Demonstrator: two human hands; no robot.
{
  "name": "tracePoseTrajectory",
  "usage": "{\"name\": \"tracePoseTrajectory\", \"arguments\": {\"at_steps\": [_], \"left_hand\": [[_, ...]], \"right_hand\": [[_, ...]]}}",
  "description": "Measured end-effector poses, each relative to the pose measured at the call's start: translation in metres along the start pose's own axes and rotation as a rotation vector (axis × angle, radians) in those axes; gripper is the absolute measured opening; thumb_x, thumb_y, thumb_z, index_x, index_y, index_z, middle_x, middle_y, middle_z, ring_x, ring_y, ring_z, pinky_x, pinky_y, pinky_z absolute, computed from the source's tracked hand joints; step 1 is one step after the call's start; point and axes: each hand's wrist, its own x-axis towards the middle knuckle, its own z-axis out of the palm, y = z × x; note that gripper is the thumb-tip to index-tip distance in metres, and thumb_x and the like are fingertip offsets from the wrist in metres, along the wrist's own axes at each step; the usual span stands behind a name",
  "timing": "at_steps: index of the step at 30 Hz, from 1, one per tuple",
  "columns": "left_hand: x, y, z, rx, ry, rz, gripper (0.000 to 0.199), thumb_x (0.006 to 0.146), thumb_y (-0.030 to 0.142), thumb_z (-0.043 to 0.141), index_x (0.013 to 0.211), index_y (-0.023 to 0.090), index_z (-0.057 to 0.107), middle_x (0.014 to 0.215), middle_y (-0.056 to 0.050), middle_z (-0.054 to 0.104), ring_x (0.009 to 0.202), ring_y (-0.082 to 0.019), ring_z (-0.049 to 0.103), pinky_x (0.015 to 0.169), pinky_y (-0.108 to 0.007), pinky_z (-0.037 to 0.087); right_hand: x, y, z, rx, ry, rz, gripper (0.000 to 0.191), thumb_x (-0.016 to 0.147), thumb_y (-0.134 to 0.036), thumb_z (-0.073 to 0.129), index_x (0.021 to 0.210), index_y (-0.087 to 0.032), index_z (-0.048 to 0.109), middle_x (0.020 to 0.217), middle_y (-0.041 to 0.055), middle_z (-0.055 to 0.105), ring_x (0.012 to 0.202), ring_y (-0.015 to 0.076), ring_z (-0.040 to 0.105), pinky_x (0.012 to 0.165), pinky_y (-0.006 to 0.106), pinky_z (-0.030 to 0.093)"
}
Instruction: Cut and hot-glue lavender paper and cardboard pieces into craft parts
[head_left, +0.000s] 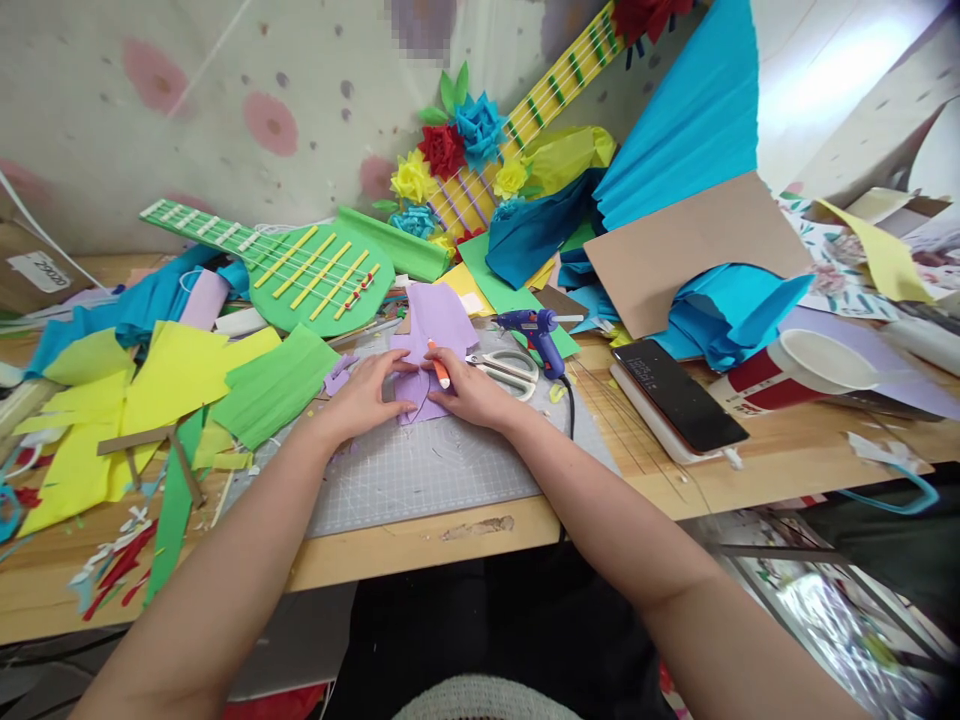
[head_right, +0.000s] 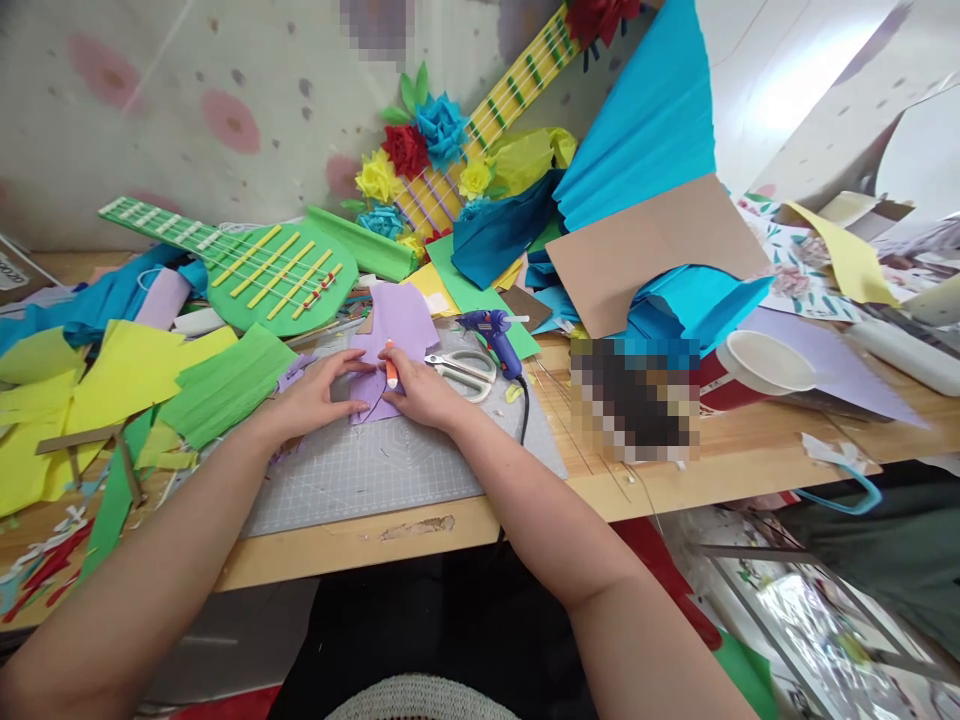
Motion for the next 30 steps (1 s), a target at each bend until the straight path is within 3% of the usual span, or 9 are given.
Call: {"name": "tracePoseTrajectory", "arguments": {"at_steps": [4, 11, 17, 21, 30], "left_hand": [[0.0003, 0.0023, 0.0001, 0.057, 0.024, 0.01, 0.071, 0.07, 0.039, 0.064, 0.131, 0.019, 0.035, 0.123, -0.009, 0.059, 0.121, -0.026, 0.045, 0.102, -0.044, 0.029], [0.0009, -0.0006, 0.0045, 0.056, 0.003, -0.008, 0.082, 0.064, 0.041, 0.069, 0.134, 0.018, 0.031, 0.128, -0.01, 0.054, 0.122, -0.028, 0.043, 0.101, -0.045, 0.03], [0.0015, -0.0061, 0.0012, 0.033, 0.0, 0.01, 0.058, 0.081, 0.032, 0.049, 0.135, 0.021, 0.032, 0.126, -0.008, 0.057, 0.122, -0.025, 0.043, 0.102, -0.047, 0.028], [0.0016, -0.0061, -0.0006, 0.106, 0.001, 0.021, 0.06, 0.079, 0.029, 0.049, 0.137, 0.021, 0.032, 0.124, -0.005, 0.059, 0.121, -0.025, 0.043, 0.103, -0.047, 0.025], [0.0017, 0.003, 0.0064, 0.174, 0.054, -0.005, 0.06, 0.078, 0.035, 0.053, 0.134, 0.018, 0.037, 0.128, -0.01, 0.053, 0.117, -0.025, 0.046, 0.099, -0.043, 0.034]], "right_hand": [[-0.0002, -0.0006, 0.0004, 0.005, 0.009, -0.027, 0.051, 0.076, -0.018, 0.054, 0.123, -0.018, 0.035, 0.124, 0.0126, 0.055, 0.111, 0.0221, 0.055, 0.091, 0.038, 0.042], [0.0003, -0.0028, 0.0001, 0.027, 0.007, -0.01, 0.051, 0.075, -0.017, 0.054, 0.122, -0.017, 0.036, 0.121, 0.0121, 0.056, 0.109, 0.0211, 0.055, 0.091, 0.038, 0.042], [0.0004, -0.0021, -0.0001, 0.029, 0.004, -0.009, 0.05, 0.075, -0.016, 0.053, 0.122, -0.019, 0.035, 0.122, 0.0111, 0.056, 0.11, 0.0215, 0.055, 0.092, 0.038, 0.041], [0.0001, -0.0023, -0.0003, 0.015, 0.0, -0.012, 0.05, 0.076, -0.017, 0.053, 0.123, -0.018, 0.035, 0.125, 0.0117, 0.054, 0.112, 0.0221, 0.054, 0.092, 0.038, 0.041], [-0.0002, -0.003, 0.0031, -0.033, 0.031, -0.049, 0.048, 0.076, -0.015, 0.052, 0.12, -0.018, 0.037, 0.127, 0.0111, 0.051, 0.112, 0.0215, 0.054, 0.094, 0.038, 0.041]]}}
